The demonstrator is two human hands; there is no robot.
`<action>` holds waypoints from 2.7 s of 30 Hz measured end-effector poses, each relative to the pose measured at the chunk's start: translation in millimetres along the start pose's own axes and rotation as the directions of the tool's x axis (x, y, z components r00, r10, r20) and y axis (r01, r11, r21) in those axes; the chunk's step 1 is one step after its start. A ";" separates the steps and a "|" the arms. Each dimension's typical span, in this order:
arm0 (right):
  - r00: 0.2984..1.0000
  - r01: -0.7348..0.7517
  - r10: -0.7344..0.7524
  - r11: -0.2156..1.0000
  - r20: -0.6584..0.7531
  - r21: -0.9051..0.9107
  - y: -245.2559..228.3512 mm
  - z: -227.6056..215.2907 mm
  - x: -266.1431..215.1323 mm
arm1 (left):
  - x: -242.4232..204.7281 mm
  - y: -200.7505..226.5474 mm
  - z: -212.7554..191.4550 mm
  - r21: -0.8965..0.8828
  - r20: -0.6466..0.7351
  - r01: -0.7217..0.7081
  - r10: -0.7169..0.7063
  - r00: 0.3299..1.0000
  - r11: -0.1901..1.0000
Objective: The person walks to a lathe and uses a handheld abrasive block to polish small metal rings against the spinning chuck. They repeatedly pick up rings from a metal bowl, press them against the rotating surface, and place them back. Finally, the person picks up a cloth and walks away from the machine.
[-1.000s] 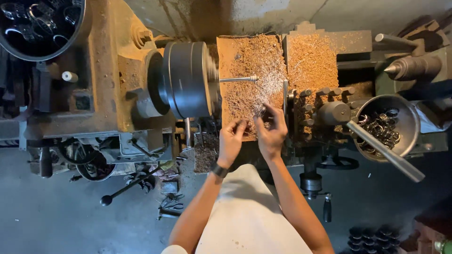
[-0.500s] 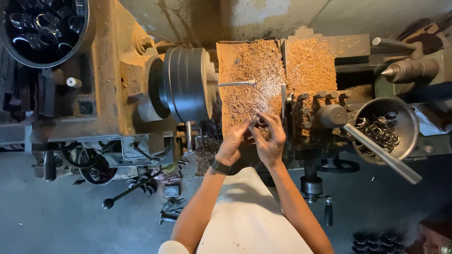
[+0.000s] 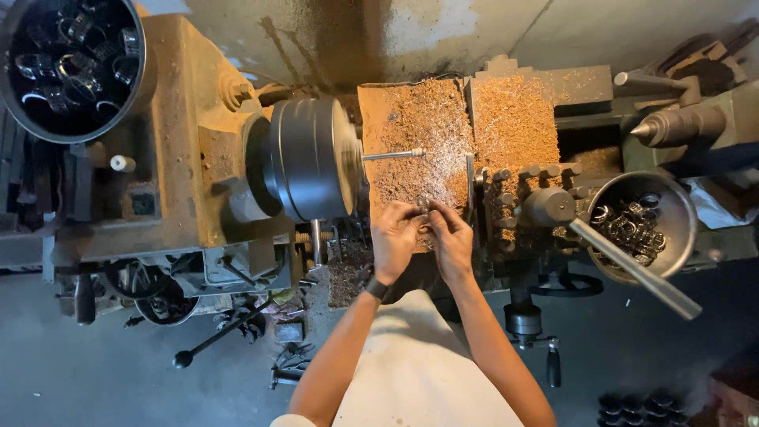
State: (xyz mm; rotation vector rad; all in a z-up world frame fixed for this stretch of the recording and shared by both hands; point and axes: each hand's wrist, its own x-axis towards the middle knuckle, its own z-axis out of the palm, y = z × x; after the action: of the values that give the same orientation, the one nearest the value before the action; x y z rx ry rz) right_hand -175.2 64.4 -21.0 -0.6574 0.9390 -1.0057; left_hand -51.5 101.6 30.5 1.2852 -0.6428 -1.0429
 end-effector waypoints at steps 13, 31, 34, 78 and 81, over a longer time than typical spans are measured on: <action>0.991 0.022 -0.032 0.997 -0.132 -0.076 -6.8 46.7 102.4 | 85.9 13.2 7.4 0.846 0.235 -0.430 0.503 0.832 0.316; 0.989 0.084 -0.093 0.993 -0.116 -0.083 17.1 51.0 115.8 | 114.0 -16.1 -1.6 0.846 0.251 -0.477 0.611 0.751 0.239; 0.985 0.100 -0.121 0.982 -0.127 -0.162 3.1 63.2 102.0 | 114.8 -17.5 -3.5 0.840 0.265 -0.474 0.563 0.783 0.265; 0.985 0.134 -0.139 0.989 -0.097 -0.057 5.0 67.9 100.2 | 113.9 -3.6 -2.2 0.836 0.273 -0.481 0.562 0.781 0.263; 0.984 0.118 -0.128 0.989 -0.126 -0.086 11.0 68.3 105.8 | 116.7 -5.5 -3.7 0.843 0.281 -0.480 0.562 0.778 0.244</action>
State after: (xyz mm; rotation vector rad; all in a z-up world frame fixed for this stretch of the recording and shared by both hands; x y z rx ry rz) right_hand -86.6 -24.6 -34.9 -0.7283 1.0671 -1.1377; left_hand 0.1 -0.3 6.0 1.7837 -1.5874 0.0456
